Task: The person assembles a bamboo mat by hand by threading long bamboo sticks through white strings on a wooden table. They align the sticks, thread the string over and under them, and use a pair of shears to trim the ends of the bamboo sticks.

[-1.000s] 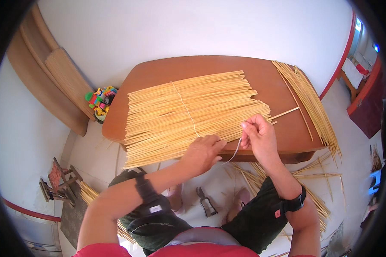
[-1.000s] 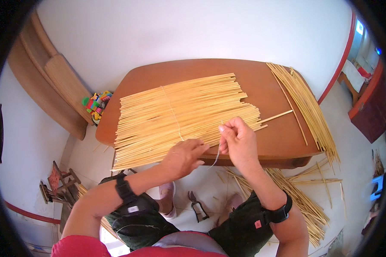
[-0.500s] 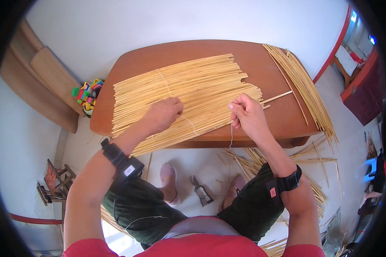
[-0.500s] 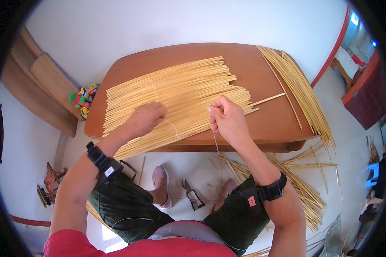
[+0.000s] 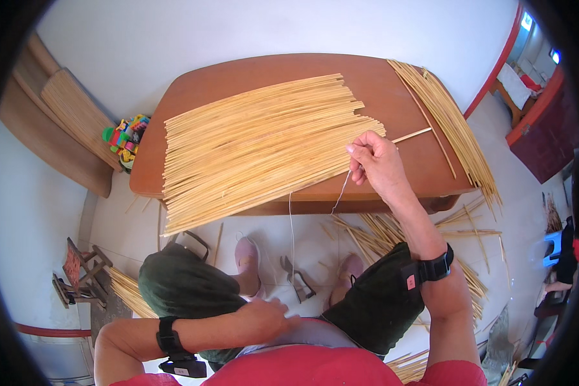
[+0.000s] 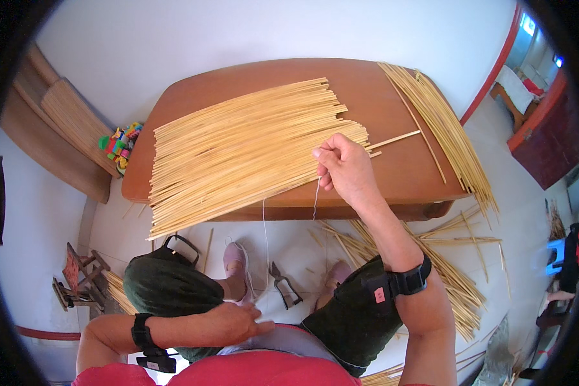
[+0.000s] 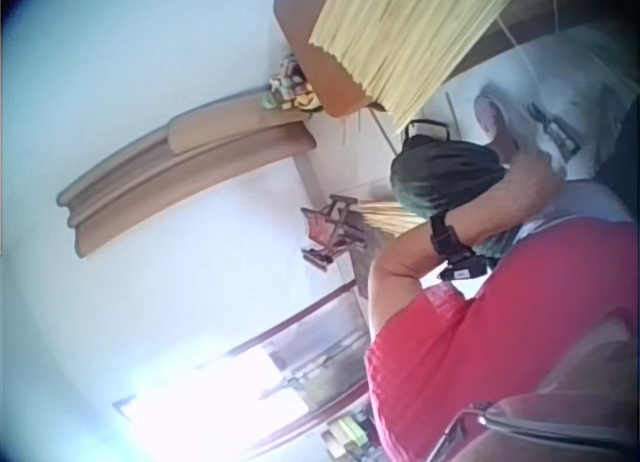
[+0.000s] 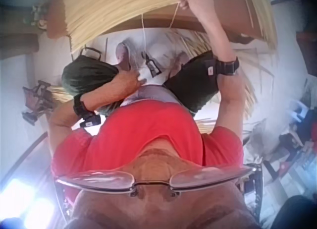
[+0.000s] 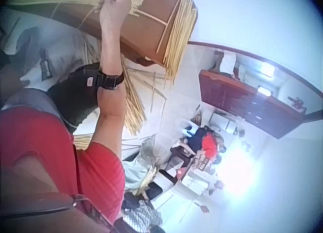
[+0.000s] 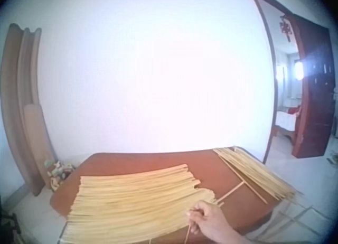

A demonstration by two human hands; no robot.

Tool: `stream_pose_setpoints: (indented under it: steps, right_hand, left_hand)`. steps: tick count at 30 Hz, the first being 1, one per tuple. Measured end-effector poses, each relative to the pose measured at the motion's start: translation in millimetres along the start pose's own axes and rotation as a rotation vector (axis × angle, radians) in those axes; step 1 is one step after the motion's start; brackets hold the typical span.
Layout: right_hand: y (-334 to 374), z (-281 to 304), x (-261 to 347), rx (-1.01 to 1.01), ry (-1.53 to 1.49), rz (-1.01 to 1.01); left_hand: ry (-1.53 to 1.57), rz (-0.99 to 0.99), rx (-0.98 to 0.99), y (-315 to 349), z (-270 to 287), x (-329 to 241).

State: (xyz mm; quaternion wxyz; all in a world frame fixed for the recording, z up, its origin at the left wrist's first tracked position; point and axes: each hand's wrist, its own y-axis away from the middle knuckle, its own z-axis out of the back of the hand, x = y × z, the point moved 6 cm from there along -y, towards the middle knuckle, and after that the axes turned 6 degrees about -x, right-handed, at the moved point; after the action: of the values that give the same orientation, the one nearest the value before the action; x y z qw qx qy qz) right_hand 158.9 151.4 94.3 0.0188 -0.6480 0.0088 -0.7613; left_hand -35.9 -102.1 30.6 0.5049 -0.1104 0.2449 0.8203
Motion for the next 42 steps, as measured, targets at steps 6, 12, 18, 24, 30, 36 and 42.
stream_pose_setpoints:
  steps: [6,12,18,24,30,36,42]
  right_hand:
    - [17,-1,-14,0.119,0.279,0.085]
    - [35,-33,-10,0.170,0.765,0.626]
    - [36,-45,-33,0.221,0.897,0.685]
    - [10,-47,-25,0.076,0.735,0.757]
    - [-21,-78,-32,0.042,0.772,0.786]
    - [-44,-89,-59,0.097,0.778,0.576]
    - [-41,-101,-64,0.059,0.941,0.571]
  left_hand:
    - [-0.315,0.491,-0.109,-10,91,57]
    - [-0.311,0.457,-0.835,-20,136,117]
    - [-0.217,0.654,-0.738,-40,139,193]
    - [-0.245,0.760,-0.692,-67,184,270]
    - [-0.226,0.686,-0.659,-120,202,312]
    - [-0.291,0.770,-0.662,-135,200,337]
    - [-0.260,0.734,-0.643,-139,208,352]
